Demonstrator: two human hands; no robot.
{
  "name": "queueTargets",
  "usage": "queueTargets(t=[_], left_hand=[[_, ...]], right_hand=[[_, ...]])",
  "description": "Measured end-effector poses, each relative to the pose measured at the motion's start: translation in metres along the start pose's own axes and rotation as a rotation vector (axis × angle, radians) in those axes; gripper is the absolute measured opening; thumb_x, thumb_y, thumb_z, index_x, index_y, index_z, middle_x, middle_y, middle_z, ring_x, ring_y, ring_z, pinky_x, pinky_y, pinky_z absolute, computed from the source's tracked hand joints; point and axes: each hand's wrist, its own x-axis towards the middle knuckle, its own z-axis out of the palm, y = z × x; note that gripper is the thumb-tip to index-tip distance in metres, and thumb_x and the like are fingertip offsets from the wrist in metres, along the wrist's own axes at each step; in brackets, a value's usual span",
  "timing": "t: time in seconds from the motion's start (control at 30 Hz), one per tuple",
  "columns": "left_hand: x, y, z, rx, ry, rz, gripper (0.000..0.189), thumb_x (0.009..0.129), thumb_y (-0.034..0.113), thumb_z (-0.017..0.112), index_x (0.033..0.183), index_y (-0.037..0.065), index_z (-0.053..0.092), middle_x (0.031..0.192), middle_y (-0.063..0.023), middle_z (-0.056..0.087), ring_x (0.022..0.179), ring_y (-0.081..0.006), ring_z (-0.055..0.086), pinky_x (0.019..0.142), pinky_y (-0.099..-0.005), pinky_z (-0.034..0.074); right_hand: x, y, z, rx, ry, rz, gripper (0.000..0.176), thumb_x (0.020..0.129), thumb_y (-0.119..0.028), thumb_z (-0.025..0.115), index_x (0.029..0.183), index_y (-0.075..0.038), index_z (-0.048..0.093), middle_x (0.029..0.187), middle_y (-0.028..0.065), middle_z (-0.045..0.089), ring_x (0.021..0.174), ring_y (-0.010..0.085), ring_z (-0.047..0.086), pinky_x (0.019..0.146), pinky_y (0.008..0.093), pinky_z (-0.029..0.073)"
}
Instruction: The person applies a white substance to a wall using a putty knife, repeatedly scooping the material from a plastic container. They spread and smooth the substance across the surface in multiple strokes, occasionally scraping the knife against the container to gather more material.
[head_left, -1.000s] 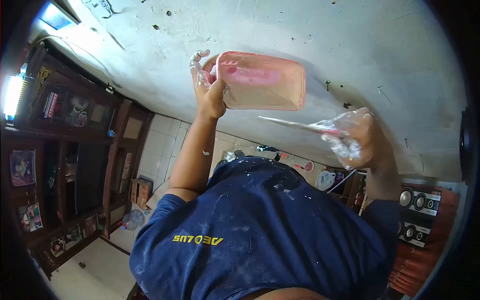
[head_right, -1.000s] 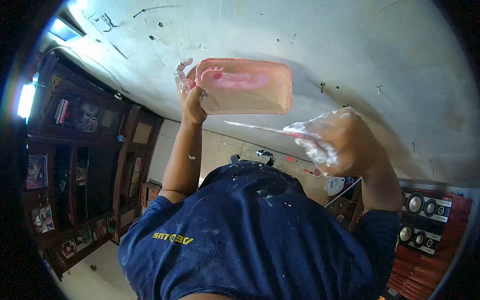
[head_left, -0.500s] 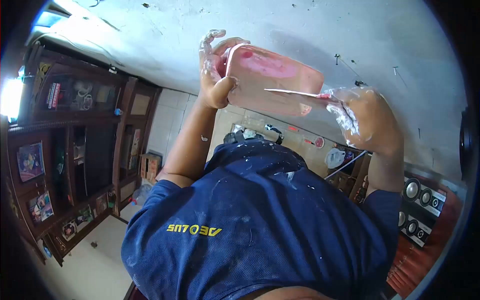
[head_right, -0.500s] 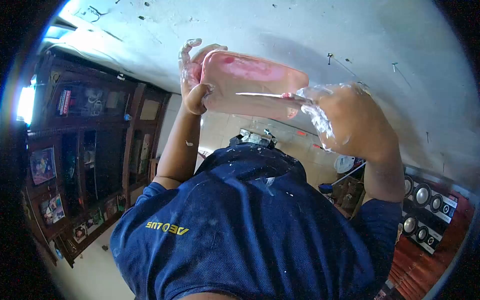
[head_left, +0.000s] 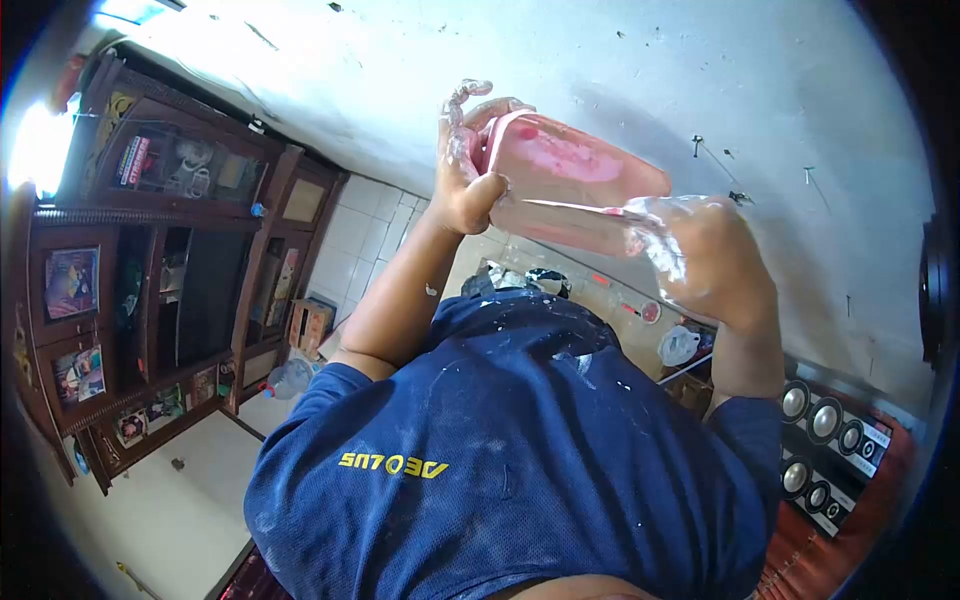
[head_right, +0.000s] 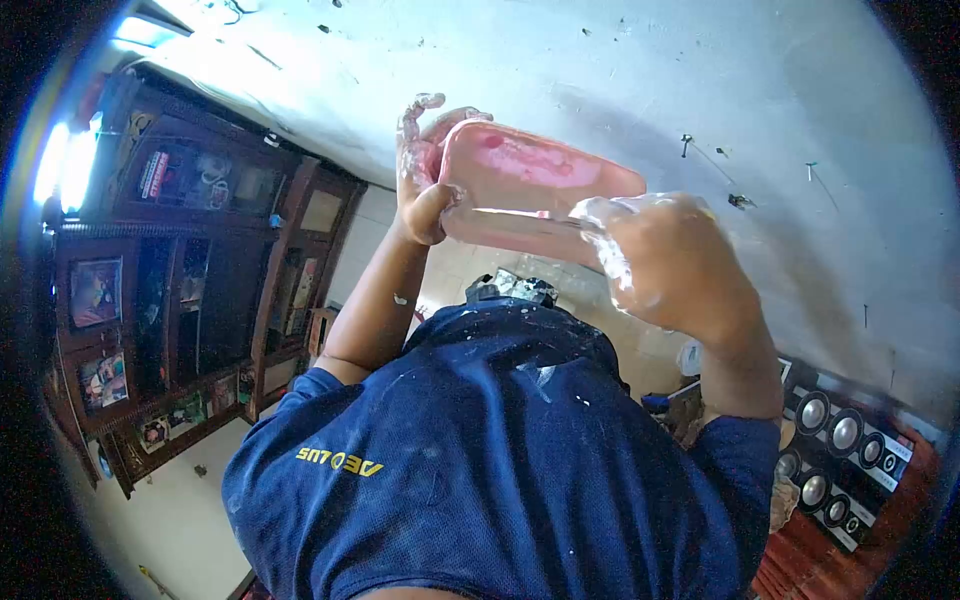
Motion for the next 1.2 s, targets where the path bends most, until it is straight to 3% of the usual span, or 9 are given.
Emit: queueTargets(t=[0.23,0.37,0.57,0.67,0.8,0.83,1.03,1.13,1.2], left_hand=[[-0.001,-0.003,-0.002,0.023,-0.063,0.078,0.085,0.052,0.006,0.044,0.130,0.001,0.012,0.111,-0.0237,0.047,0.105,-0.0306,0.050,0.092,-0.0401,0.042],[-0.002,-0.006,-0.007,-0.057,0.013,0.022,0.085,0.051,0.008,0.047,0.129,0.003,0.015,0.112,-0.0237,0.047,0.104,-0.0306,0.051,0.092,-0.0408,0.042],[-0.002,-0.005,0.000,0.076,-0.015,0.061,0.084,0.052,0.007,0.047,0.129,0.003,0.015,0.111,-0.0230,0.048,0.104,-0.0301,0.051,0.092,-0.0401,0.041],[-0.005,-0.005,0.001,-0.005,0.035,0.018,0.082,0.052,0.006,0.046,0.129,0.002,0.015,0.111,-0.0223,0.048,0.103,-0.0293,0.051,0.092,-0.0392,0.041],[-0.004,-0.004,0.005,-0.024,0.021,0.063,0.082,0.053,0.003,0.045,0.129,0.002,0.015,0.112,-0.0223,0.048,0.105,-0.0288,0.050,0.092,-0.0385,0.041],[-0.005,-0.004,0.006,-0.024,0.015,0.061,0.082,0.053,0.003,0.045,0.129,0.002,0.015,0.112,-0.0223,0.048,0.105,-0.0288,0.050,0.092,-0.0385,0.041],[-0.008,0.001,0.013,-0.032,0.106,-0.026,0.079,0.057,0.003,0.047,0.130,0.003,0.016,0.114,-0.0204,0.047,0.105,-0.0268,0.051,0.089,-0.0364,0.043],[-0.007,0.002,0.015,-0.054,0.063,-0.035,0.079,0.058,0.004,0.048,0.130,0.003,0.016,0.115,-0.0197,0.047,0.105,-0.0270,0.052,0.083,-0.0351,0.046],[-0.007,0.002,0.014,-0.041,0.076,-0.041,0.078,0.060,0.005,0.050,0.130,0.004,0.016,0.115,-0.0200,0.047,0.105,-0.0269,0.052,0.082,-0.0351,0.047]], right_hand=[[0.013,-0.006,0.021,-0.049,-0.165,-0.052,0.024,0.071,-0.006,0.053,0.094,-0.004,0.059,0.073,0.0179,0.062,0.076,0.0345,0.061,0.069,0.0437,0.047],[0.009,-0.006,-0.003,0.052,0.017,0.007,0.020,0.074,-0.007,0.052,0.092,-0.004,0.059,0.073,0.0186,0.061,0.076,0.0357,0.061,0.069,0.0435,0.047],[0.014,-0.006,0.025,-0.060,-0.083,-0.055,0.024,0.072,-0.007,0.055,0.095,-0.005,0.061,0.077,0.0179,0.063,0.073,0.0355,0.061,0.068,0.0435,0.048],[0.008,-0.004,0.003,0.061,0.054,-0.004,0.027,0.070,-0.006,0.054,0.096,-0.005,0.062,0.076,0.0172,0.063,0.073,0.0329,0.062,0.069,0.0416,0.048],[-0.001,-0.006,0.008,0.120,0.000,-0.044,0.029,0.068,-0.005,0.054,0.096,-0.005,0.062,0.078,0.0156,0.064,0.073,0.0325,0.062,0.069,0.0412,0.048],[0.001,-0.012,0.011,-0.062,-0.091,-0.009,0.030,0.069,-0.005,0.053,0.097,-0.005,0.063,0.080,0.0158,0.064,0.072,0.0337,0.062,0.069,0.0418,0.048],[-0.012,0.001,-0.008,-0.067,0.094,0.089,0.036,0.067,-0.007,0.059,0.103,-0.004,0.062,0.078,0.0188,0.062,0.074,0.0358,0.061,0.068,0.0432,0.048],[-0.018,0.001,-0.013,-0.205,0.211,0.101,0.028,0.068,-0.008,0.058,0.095,-0.002,0.062,0.075,0.0197,0.062,0.069,0.0371,0.060,0.066,0.0445,0.048],[-0.014,0.005,0.001,-0.149,0.048,0.168,0.021,0.069,-0.009,0.057,0.087,0.000,0.061,0.075,0.0205,0.061,0.069,0.0374,0.060,0.066,0.0458,0.047]])
